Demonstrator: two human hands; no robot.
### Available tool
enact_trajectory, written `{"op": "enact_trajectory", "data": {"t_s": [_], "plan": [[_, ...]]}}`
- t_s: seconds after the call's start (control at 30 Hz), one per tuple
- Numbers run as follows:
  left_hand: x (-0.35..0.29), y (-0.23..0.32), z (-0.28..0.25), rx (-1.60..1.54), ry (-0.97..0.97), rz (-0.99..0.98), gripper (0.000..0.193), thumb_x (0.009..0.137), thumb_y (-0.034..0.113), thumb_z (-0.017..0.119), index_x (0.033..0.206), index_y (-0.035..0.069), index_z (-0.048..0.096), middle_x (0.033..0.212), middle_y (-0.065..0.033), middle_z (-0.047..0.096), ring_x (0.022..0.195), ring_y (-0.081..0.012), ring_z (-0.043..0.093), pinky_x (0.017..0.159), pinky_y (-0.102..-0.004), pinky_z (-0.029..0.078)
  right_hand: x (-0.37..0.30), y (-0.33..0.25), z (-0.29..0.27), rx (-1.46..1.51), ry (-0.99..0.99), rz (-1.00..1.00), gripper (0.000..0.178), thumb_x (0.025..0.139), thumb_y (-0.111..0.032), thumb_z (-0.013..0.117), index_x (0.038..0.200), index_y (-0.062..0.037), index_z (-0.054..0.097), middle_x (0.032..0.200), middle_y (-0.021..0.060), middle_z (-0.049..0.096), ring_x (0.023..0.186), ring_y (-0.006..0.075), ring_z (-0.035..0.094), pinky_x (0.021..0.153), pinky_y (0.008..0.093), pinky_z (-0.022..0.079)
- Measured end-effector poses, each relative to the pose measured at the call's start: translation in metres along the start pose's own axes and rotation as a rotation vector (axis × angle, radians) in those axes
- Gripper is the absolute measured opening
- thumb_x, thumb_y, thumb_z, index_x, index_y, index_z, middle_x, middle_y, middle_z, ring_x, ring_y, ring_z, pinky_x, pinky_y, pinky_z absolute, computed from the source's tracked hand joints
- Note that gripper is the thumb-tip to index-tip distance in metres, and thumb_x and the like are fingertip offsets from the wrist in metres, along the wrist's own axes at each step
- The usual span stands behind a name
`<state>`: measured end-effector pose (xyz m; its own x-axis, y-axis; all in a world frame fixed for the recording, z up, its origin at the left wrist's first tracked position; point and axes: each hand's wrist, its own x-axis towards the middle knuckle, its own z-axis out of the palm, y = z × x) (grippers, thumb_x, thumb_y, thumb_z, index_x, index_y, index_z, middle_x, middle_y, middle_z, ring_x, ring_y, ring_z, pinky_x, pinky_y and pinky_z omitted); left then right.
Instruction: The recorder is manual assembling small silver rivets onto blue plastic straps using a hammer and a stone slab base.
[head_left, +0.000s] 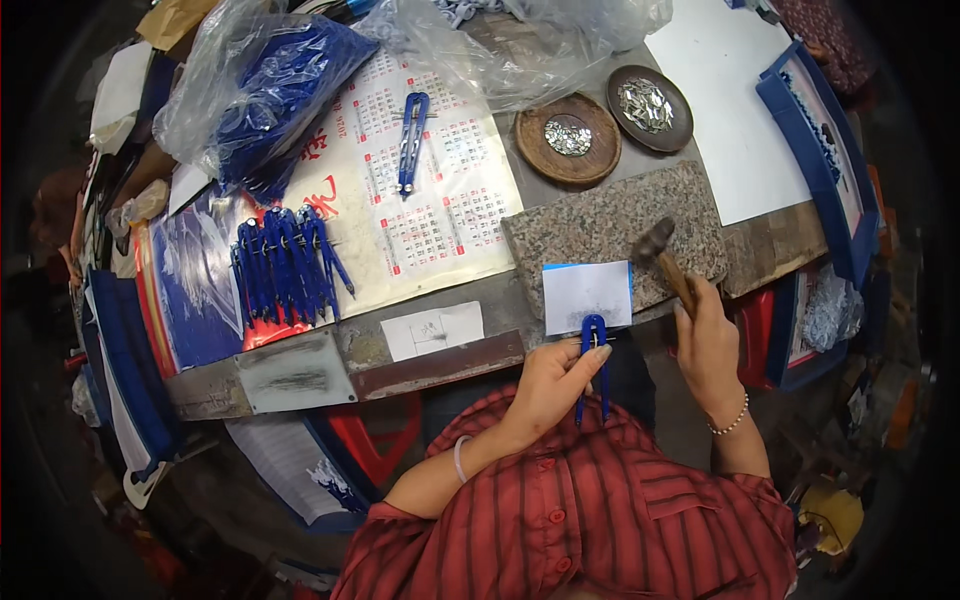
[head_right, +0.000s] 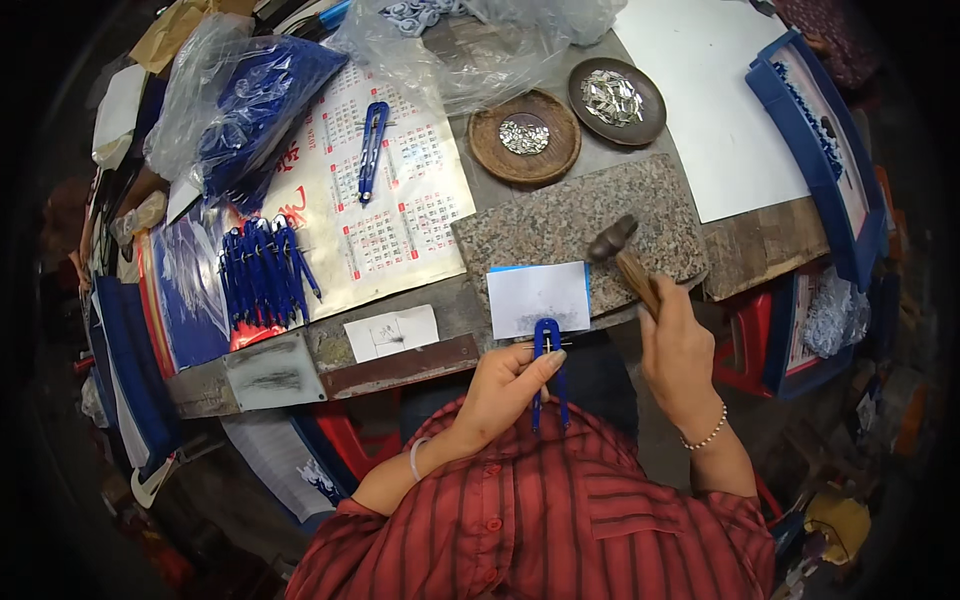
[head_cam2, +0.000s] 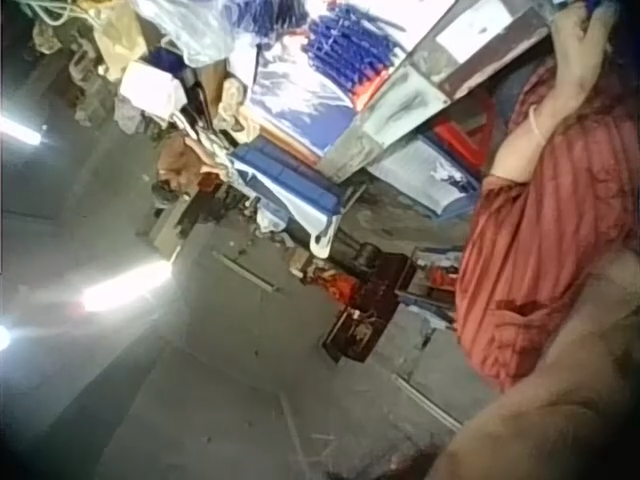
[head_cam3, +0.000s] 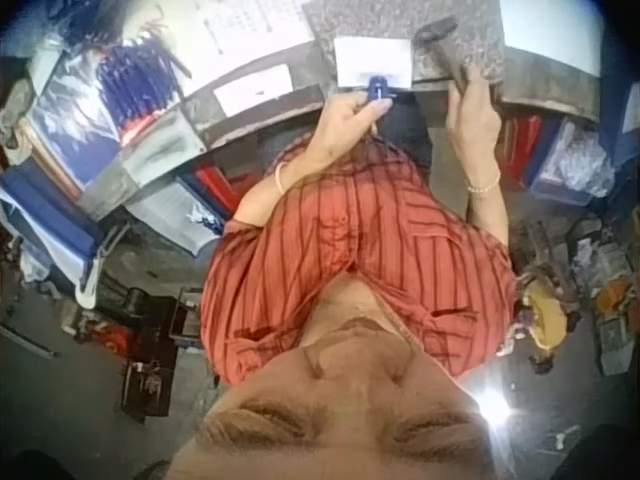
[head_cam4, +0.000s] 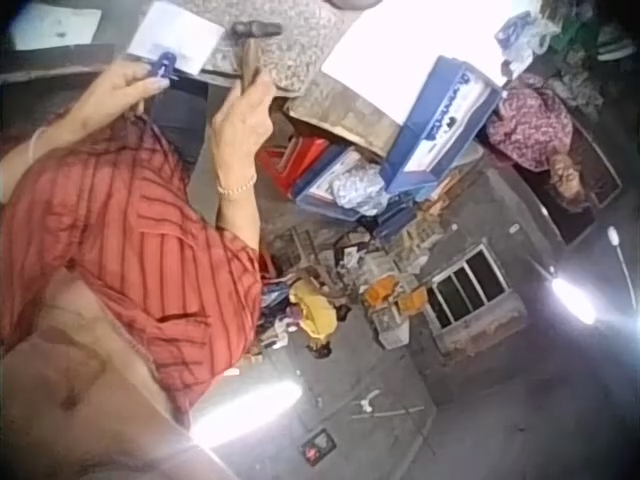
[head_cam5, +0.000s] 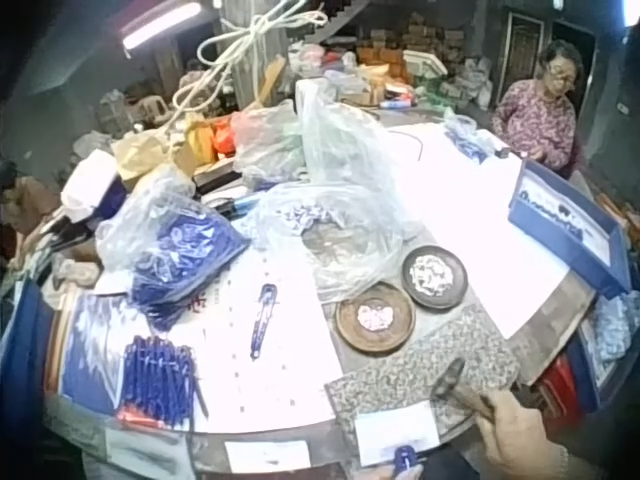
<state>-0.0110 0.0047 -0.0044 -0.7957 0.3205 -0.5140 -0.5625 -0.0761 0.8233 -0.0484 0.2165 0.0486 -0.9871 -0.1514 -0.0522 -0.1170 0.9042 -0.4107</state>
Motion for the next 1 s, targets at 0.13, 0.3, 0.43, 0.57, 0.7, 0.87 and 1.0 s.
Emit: {"op": "enact_trajectory", "data": {"t_s": [0.13, 0.3, 0.43, 0.57, 0.7, 0.87, 1.0], "plan": [[0.002, -0.003, 0.001, 0.027, 0.010, -0.006, 0.034, 0.092, 0.030, 0.060, 0.077, 0.001, 0.062, 0.062, 0.0027, 0.055, 0.056, -0.0022, 0.051, 0.051, -0.0199, 0.043, -0.025, -0.013, -0.008, 0.319, -0.017, -0.109, 0.038, 0.088, -0.003, 0.054, 0.124, 0.0001, 0.044, 0.100, 0.0239, 0.060, 0.078, 0.0419, 0.061, 0.063, 0.0435, 0.048], [0.000, -0.006, 0.001, -0.013, 0.007, -0.004, 0.033, 0.093, 0.030, 0.060, 0.080, 0.000, 0.063, 0.062, 0.0024, 0.055, 0.056, -0.0024, 0.050, 0.050, -0.0199, 0.045, -0.036, -0.030, -0.013, 0.341, -0.118, -0.257, 0.044, 0.082, -0.003, 0.060, 0.124, 0.0035, 0.047, 0.105, 0.0220, 0.061, 0.079, 0.0377, 0.062, 0.062, 0.0407, 0.048], [0.000, -0.003, 0.002, -0.032, 0.042, 0.054, 0.038, 0.091, 0.030, 0.061, 0.070, 0.000, 0.059, 0.055, -0.0020, 0.055, 0.052, -0.0055, 0.052, 0.047, -0.0245, 0.041, -0.044, -0.045, -0.036, 0.121, -0.167, -0.302, 0.046, 0.077, -0.004, 0.064, 0.120, 0.0034, 0.051, 0.100, 0.0206, 0.062, 0.077, 0.0329, 0.063, 0.058, 0.0353, 0.048], [0.003, 0.001, 0.001, 0.001, 0.008, -0.021, 0.026, 0.094, 0.025, 0.058, 0.086, 0.000, 0.065, 0.063, 0.0028, 0.057, 0.054, -0.0027, 0.049, 0.048, -0.0198, 0.041, -0.031, -0.029, -0.005, 0.070, -0.310, -0.240, 0.055, 0.077, -0.001, 0.063, 0.129, -0.0023, 0.045, 0.093, 0.0164, 0.061, 0.075, 0.0345, 0.061, 0.057, 0.0389, 0.048], [-0.001, -0.008, -0.001, 0.011, -0.004, -0.033, 0.023, 0.094, 0.022, 0.057, 0.088, 0.001, 0.066, 0.064, 0.0030, 0.058, 0.055, -0.0027, 0.050, 0.050, -0.0192, 0.039, -0.039, -0.028, -0.011, 0.152, -0.120, -0.319, 0.046, 0.079, -0.005, 0.063, 0.123, 0.0012, 0.049, 0.083, 0.0122, 0.058, 0.065, 0.0295, 0.058, 0.051, 0.0370, 0.047], [0.003, -0.001, 0.000, 0.014, -0.024, -0.037, 0.023, 0.094, 0.022, 0.057, 0.088, 0.001, 0.066, 0.067, 0.0030, 0.059, 0.057, -0.0025, 0.051, 0.050, -0.0190, 0.039, -0.045, -0.017, -0.005, 0.171, -0.133, -0.356, 0.045, 0.080, -0.004, 0.063, 0.122, 0.0007, 0.049, 0.082, 0.0131, 0.060, 0.067, 0.0304, 0.061, 0.054, 0.0367, 0.048], [0.001, 0.004, -0.002, 0.023, 0.012, -0.033, 0.026, 0.093, 0.025, 0.059, 0.085, 0.001, 0.065, 0.062, 0.0022, 0.057, 0.054, -0.0027, 0.050, 0.047, -0.0198, 0.038, -0.037, -0.030, 0.000, 0.177, -0.167, -0.276, 0.049, 0.083, -0.003, 0.061, 0.129, 0.0008, 0.045, 0.089, 0.0158, 0.061, 0.074, 0.0312, 0.063, 0.058, 0.0379, 0.050]]}}
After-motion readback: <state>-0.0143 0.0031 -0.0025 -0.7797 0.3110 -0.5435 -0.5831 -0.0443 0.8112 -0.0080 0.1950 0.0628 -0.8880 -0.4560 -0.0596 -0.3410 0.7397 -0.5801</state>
